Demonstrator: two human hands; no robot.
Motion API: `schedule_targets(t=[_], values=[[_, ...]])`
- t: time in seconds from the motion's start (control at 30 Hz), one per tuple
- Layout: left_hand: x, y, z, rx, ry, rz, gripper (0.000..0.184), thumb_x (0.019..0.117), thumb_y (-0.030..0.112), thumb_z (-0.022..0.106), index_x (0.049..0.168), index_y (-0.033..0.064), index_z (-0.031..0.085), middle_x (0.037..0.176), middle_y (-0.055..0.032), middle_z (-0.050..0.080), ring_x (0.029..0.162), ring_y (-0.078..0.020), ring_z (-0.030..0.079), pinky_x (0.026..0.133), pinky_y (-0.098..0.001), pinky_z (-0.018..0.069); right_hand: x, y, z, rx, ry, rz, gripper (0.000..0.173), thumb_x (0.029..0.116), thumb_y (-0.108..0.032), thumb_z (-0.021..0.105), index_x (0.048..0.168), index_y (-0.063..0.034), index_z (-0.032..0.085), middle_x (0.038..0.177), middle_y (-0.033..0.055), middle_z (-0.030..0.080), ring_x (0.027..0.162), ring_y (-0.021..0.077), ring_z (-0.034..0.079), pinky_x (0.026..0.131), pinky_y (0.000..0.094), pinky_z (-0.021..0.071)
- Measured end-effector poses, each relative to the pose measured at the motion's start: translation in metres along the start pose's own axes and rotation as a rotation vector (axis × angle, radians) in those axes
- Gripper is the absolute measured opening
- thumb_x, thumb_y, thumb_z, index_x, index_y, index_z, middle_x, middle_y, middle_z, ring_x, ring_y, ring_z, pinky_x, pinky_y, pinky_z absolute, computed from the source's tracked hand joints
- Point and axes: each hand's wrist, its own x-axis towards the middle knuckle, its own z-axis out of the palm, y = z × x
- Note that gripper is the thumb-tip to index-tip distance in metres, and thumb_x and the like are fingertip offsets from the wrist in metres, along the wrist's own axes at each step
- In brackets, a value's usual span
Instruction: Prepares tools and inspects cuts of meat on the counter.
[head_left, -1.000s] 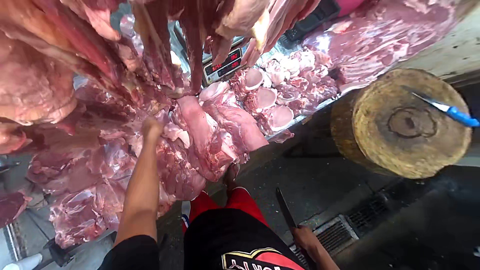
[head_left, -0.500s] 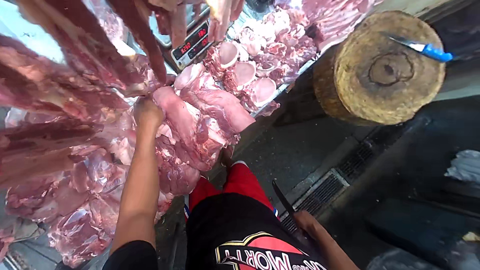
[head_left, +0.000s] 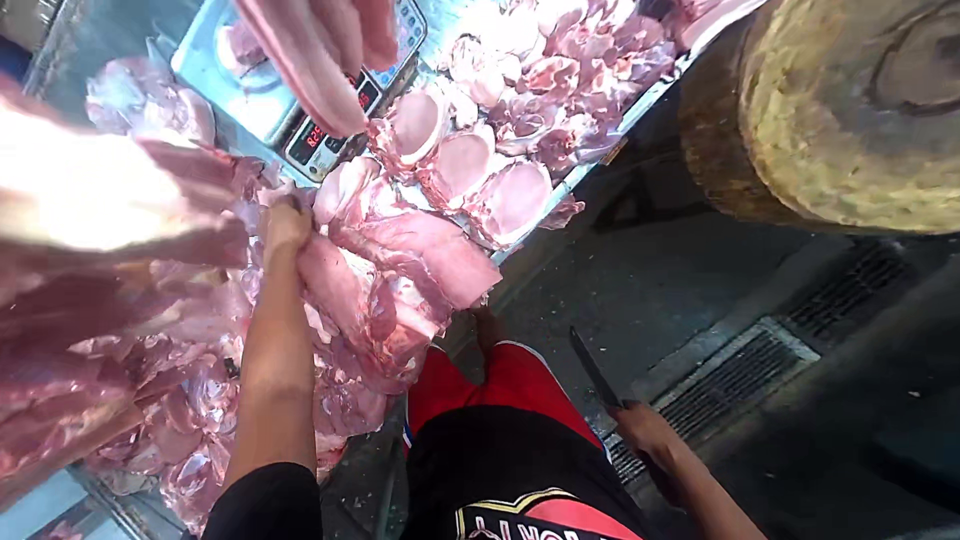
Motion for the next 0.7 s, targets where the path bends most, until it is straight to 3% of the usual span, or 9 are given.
schedule_targets(t=[0.1, 0.17, 0.23, 0.33, 0.4, 0.47, 0.53, 0.6, 0.7], values=[[0.01, 0.005, -0.024, 0.009, -0.068, -0.098, 0.051, 0.1038, 0.047, 0.046, 0.125, 0.0064, 0.068, 0.123, -0.0286, 0.067, 0.12, -0.0511, 0.061, 0.096, -0.0769, 0.0437, 0.003, 0.015, -0.018, 0.015, -0.014, 0.047, 0.035, 0.1068, -0.032, 0.053, 0.118, 0.0002, 0.063, 0.077, 0.0157, 0.06, 0.058, 0.0248, 0.057, 0.056, 0.0467, 0.0517], [0.015, 0.003, -0.035, -0.099, 0.072, -0.169, 0.047, 0.1015, 0.042, 0.053, 0.125, 0.0033, 0.068, 0.12, -0.029, 0.068, 0.116, -0.0502, 0.063, 0.096, -0.0756, 0.0447, 0.015, 0.032, -0.03, -0.031, -0.037, 0.06, 0.035, 0.1067, -0.033, 0.053, 0.113, 0.0004, 0.064, 0.077, 0.0153, 0.061, 0.059, 0.0247, 0.058, 0.057, 0.0467, 0.0521], [0.022, -0.007, -0.04, -0.205, 0.232, -0.27, 0.054, 0.0974, 0.042, 0.058, 0.135, 0.0022, 0.061, 0.125, -0.0288, 0.066, 0.12, -0.0479, 0.062, 0.1, -0.0712, 0.0462, 0.021, 0.045, -0.039, -0.077, -0.059, 0.082, 0.038, 0.1066, -0.033, 0.052, 0.112, 0.0027, 0.066, 0.083, 0.0187, 0.064, 0.066, 0.0283, 0.06, 0.064, 0.0513, 0.0528], [0.041, -0.004, -0.023, -0.222, 0.212, -0.379, 0.078, 0.0883, 0.053, 0.072, 0.139, -0.0034, 0.054, 0.132, -0.0328, 0.06, 0.125, -0.0501, 0.057, 0.103, -0.0715, 0.0444, 0.02, 0.055, -0.049, -0.102, -0.026, 0.144, 0.039, 0.1064, -0.033, 0.052, 0.111, 0.0027, 0.065, 0.084, 0.0192, 0.064, 0.067, 0.0285, 0.061, 0.064, 0.0516, 0.0528], [0.053, 0.004, -0.007, -0.136, 0.238, -0.459, 0.085, 0.0856, 0.048, 0.074, 0.145, -0.0056, 0.045, 0.136, -0.0325, 0.058, 0.128, -0.0485, 0.056, 0.102, -0.0688, 0.0462, 0.022, 0.06, -0.05, -0.08, -0.002, 0.185, 0.037, 0.1057, -0.031, 0.052, 0.112, 0.0028, 0.064, 0.084, 0.0195, 0.063, 0.065, 0.0285, 0.06, 0.063, 0.0513, 0.0522], [0.063, 0.002, 0.002, -0.151, 0.287, -0.544, 0.085, 0.0842, 0.04, 0.074, 0.151, -0.0009, 0.039, 0.138, -0.0279, 0.058, 0.128, -0.0431, 0.058, 0.101, -0.0642, 0.0487, 0.021, 0.062, -0.051, -0.067, 0.0, 0.204, 0.035, 0.1059, -0.031, 0.052, 0.113, 0.0015, 0.064, 0.081, 0.0171, 0.062, 0.062, 0.0257, 0.058, 0.06, 0.0483, 0.0518], [0.062, -0.013, 0.003, -0.287, 0.321, -0.588, 0.082, 0.0882, 0.04, 0.072, 0.152, 0.0012, 0.037, 0.14, -0.0254, 0.058, 0.13, -0.0394, 0.058, 0.105, -0.0596, 0.0486, 0.019, 0.057, -0.056, -0.103, -0.004, 0.19, 0.033, 0.1058, -0.03, 0.053, 0.111, 0.001, 0.064, 0.079, 0.0154, 0.062, 0.061, 0.0244, 0.058, 0.059, 0.0464, 0.0522], [0.049, -0.026, -0.003, -0.511, 0.389, -0.602, 0.079, 0.0893, 0.038, 0.074, 0.15, -0.0005, 0.04, 0.137, -0.0247, 0.06, 0.126, -0.037, 0.06, 0.104, -0.0556, 0.0506, 0.019, 0.048, -0.06, -0.156, -0.003, 0.143, 0.036, 0.106, -0.03, 0.053, 0.109, 0.0034, 0.066, 0.083, 0.0194, 0.064, 0.065, 0.0288, 0.062, 0.064, 0.0506, 0.0537], [0.015, -0.044, -0.019, -0.787, 0.494, -0.539, 0.069, 0.0921, 0.024, 0.072, 0.146, -0.0062, 0.042, 0.134, -0.0269, 0.057, 0.12, -0.0335, 0.06, 0.1, -0.0496, 0.0518, 0.019, 0.033, -0.06, -0.129, -0.012, 0.078, 0.037, 0.1076, -0.03, 0.051, 0.112, 0.0041, 0.064, 0.084, 0.021, 0.064, 0.065, 0.0304, 0.061, 0.063, 0.052, 0.0533]])
